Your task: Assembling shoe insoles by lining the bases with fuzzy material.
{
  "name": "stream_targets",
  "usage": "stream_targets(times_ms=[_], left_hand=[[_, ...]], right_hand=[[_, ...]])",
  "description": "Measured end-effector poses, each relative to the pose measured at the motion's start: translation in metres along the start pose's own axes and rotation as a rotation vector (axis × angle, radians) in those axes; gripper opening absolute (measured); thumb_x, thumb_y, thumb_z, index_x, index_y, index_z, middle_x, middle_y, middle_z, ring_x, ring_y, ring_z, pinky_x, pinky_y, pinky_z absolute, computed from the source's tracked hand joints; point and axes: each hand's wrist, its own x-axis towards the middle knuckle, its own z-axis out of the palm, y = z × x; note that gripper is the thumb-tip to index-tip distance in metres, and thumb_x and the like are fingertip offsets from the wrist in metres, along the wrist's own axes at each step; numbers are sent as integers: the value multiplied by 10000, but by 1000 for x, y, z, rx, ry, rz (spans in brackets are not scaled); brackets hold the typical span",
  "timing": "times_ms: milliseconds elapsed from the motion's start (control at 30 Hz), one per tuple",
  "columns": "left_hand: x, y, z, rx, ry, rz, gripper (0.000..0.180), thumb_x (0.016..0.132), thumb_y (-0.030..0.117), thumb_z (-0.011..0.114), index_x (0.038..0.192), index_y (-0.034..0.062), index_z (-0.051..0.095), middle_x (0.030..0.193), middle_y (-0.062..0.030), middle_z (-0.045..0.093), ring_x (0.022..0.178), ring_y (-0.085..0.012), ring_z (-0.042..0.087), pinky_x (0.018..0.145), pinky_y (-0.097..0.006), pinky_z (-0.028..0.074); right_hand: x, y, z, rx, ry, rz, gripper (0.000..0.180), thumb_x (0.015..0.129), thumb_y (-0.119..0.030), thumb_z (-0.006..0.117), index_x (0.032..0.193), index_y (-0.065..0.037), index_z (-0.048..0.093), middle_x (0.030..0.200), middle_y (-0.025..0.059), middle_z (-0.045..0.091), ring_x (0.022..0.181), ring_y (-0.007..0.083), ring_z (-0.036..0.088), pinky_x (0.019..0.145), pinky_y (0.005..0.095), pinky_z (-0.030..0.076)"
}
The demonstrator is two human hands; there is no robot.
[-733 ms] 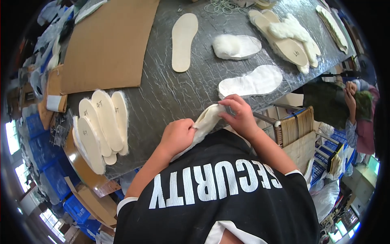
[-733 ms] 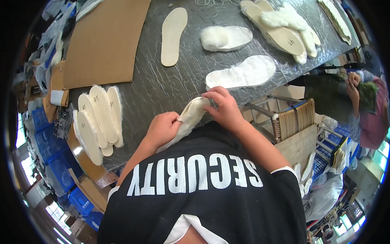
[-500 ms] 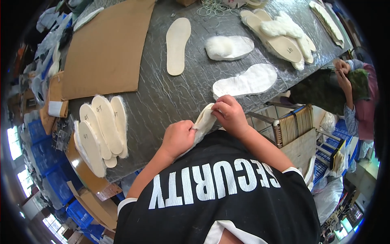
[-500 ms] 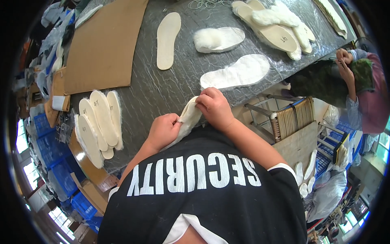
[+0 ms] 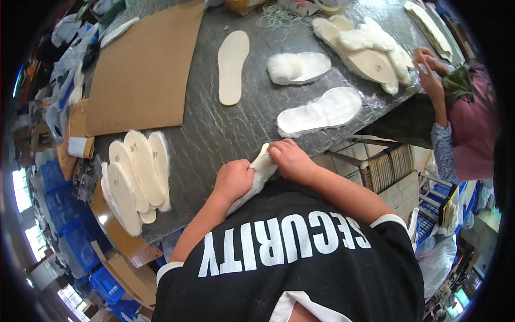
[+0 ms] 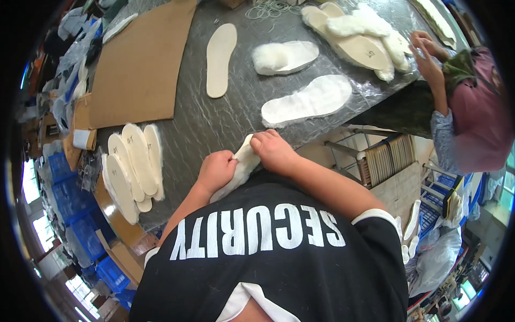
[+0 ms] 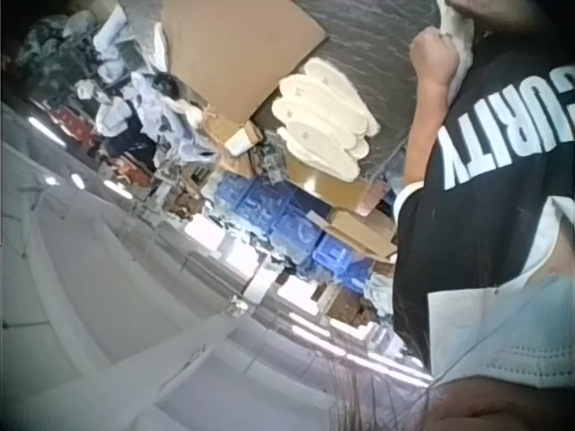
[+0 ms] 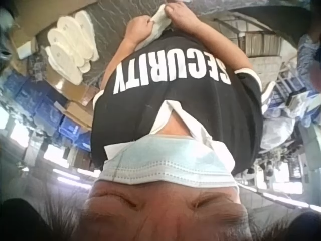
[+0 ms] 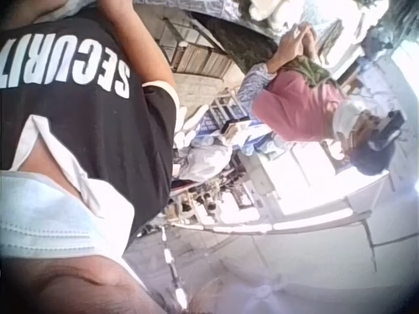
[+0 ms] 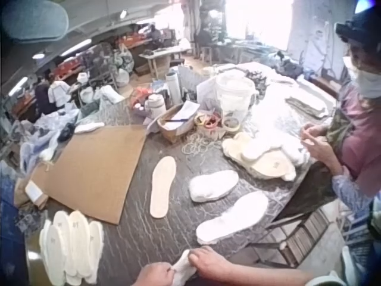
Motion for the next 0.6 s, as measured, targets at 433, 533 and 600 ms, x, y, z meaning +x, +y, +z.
stream_targets(times_ms=[433,533,600], left_hand=[[6,-42,2,-83,8,-73,212,772,208,611,765,-1,652,738,-233,619,734,-417,618,645,-457,482],[9,-37,2,-115,26,-86,215,764,203,615,759,-9,654,734,-237,619,723,-417,617,650,-448,489],[13,-39,2,-118,25,-128,216,767,197,608,764,-13,655,747,-243,620,725,-412,621,655,-447,492]], right_hand=[[29,-10,37,-103,58,125,71,696,-125,612,751,-81,603,840,108,623,848,265,606,824,362,425],[30,-11,37,-185,-63,86,56,712,-136,600,749,-95,608,796,83,640,810,256,620,813,370,432],[37,-9,28,-61,-148,117,58,702,-119,609,755,-94,615,762,96,658,777,279,645,769,397,460]])
